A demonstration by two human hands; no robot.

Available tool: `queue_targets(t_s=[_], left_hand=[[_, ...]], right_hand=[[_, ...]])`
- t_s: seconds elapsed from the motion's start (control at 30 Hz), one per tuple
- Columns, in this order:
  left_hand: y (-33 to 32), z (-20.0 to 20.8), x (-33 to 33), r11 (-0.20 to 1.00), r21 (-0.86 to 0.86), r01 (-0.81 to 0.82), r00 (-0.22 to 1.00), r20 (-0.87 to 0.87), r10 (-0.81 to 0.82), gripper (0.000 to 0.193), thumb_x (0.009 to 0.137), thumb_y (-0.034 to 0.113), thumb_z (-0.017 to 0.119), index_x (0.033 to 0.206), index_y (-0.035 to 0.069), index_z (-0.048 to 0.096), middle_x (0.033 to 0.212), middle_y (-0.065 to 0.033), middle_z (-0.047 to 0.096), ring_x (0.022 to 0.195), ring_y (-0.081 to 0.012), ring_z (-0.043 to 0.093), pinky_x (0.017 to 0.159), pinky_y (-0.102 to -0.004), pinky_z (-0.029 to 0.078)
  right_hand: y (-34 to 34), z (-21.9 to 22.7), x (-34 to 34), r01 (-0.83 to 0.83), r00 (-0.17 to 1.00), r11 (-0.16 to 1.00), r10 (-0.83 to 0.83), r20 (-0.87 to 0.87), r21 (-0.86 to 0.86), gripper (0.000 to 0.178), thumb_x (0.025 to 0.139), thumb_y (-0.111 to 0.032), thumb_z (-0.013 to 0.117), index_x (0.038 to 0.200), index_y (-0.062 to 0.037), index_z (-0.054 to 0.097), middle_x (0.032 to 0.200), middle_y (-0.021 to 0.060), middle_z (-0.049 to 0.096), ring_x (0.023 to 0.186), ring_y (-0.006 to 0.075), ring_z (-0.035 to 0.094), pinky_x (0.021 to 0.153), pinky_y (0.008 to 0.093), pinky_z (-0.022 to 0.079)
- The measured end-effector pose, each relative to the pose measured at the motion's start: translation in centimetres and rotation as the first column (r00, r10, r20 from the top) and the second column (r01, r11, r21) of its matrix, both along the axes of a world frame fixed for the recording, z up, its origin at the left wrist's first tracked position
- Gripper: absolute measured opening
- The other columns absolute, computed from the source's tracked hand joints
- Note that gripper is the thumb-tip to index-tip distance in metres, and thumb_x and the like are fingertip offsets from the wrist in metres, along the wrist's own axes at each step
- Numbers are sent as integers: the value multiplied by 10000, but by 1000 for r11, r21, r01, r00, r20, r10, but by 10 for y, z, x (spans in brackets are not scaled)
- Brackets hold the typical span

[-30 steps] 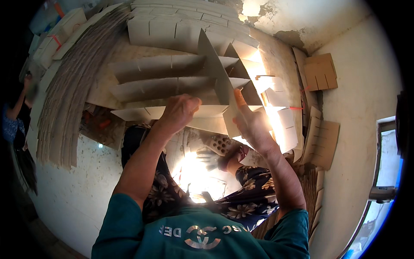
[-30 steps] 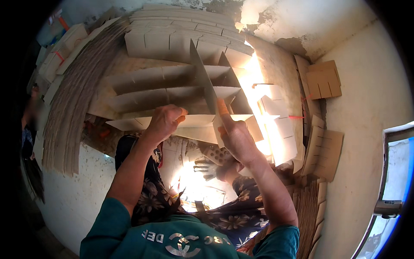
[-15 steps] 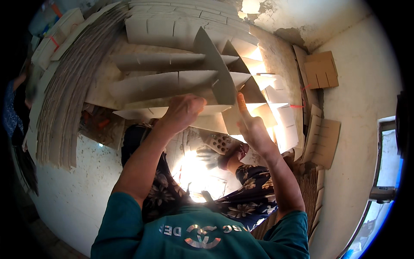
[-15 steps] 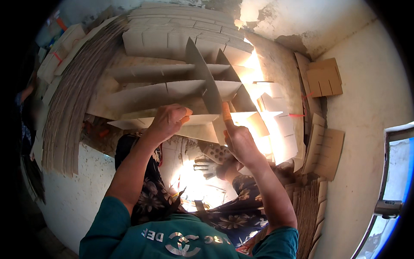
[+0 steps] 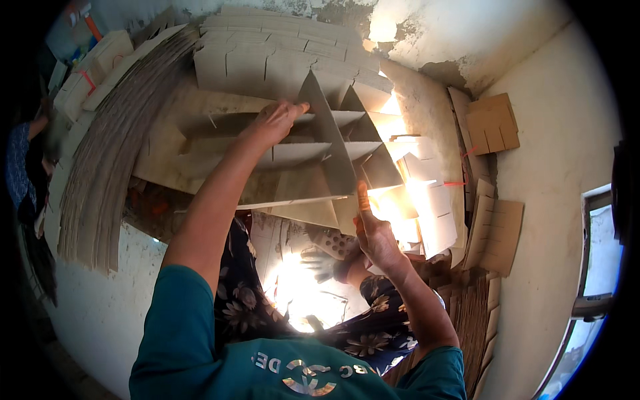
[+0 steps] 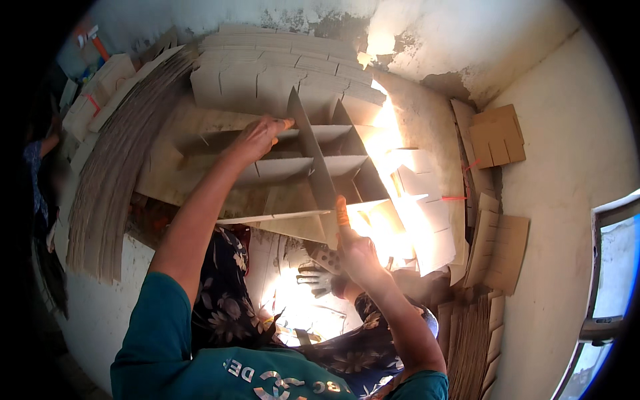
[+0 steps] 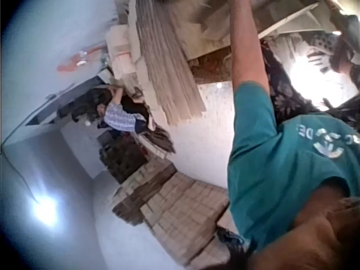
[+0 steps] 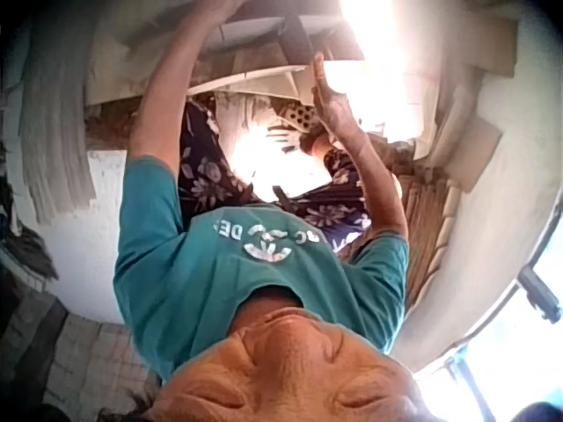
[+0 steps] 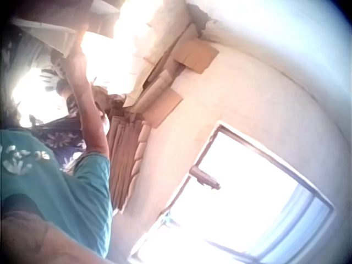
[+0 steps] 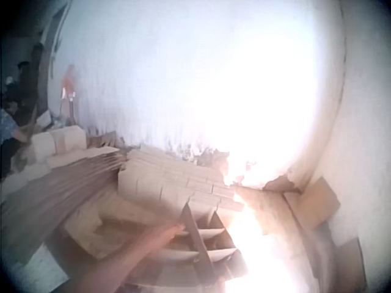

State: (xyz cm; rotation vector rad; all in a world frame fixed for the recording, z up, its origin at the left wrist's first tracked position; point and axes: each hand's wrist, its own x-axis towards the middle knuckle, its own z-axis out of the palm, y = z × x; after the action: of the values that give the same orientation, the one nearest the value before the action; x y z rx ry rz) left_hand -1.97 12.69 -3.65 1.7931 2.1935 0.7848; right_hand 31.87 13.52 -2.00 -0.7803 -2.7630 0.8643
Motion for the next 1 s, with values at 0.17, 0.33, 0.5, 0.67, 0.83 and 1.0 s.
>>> queue_targets(t_s=[0.17,0.33,0.5,0.67,0.83,1.0], left_hand=[[-8,19,7,999,-33,38,994,105,-34,492,743,-146,488,1168,74,604,968,-247,626,850,-404,618,767,-467,515],[1,24,6,977,-199,-79,995,-67,67,253,882,49,497,1096,21,631,941,-181,645,828,-287,619,766,-408,474],[-17,2,-9,963,256,-80,984,-133,117,385,806,-21,646,1186,31,617,1126,-165,652,1009,-305,638,885,-373,492],[-81,56,58,836,545,-66,996,-21,92,433,774,-10,716,1193,19,612,1081,-150,666,952,-323,619,846,-382,498],[-151,36,102,808,589,-31,990,-93,105,397,766,-52,721,1147,5,629,1054,-124,679,912,-290,631,791,-381,517],[-155,8,110,844,536,8,991,-117,65,329,789,-54,692,1112,-8,651,1035,-139,678,889,-303,631,796,-384,509]], right_hand=[[-6,9,8,3,999,998,-1,32,-61,856,827,55,522,1544,-111,85,681,156,557,582,267,576,629,356,501],[9,13,-8,-116,992,991,112,66,66,826,835,46,583,1522,-62,137,644,191,598,582,347,605,641,381,521],[21,26,-2,-79,986,967,41,159,243,761,894,-203,653,1508,-67,222,685,169,622,603,315,608,586,409,489],[66,34,100,584,812,638,-462,-357,501,440,866,-154,707,1266,-21,579,825,116,643,648,229,629,569,318,521],[90,-26,172,360,778,574,-620,103,736,777,730,-464,764,1258,37,493,1143,160,566,1062,322,543,835,468,483],[81,-102,185,364,710,629,-665,232,687,677,790,-481,703,1115,86,526,1034,208,604,972,353,589,785,462,503]])
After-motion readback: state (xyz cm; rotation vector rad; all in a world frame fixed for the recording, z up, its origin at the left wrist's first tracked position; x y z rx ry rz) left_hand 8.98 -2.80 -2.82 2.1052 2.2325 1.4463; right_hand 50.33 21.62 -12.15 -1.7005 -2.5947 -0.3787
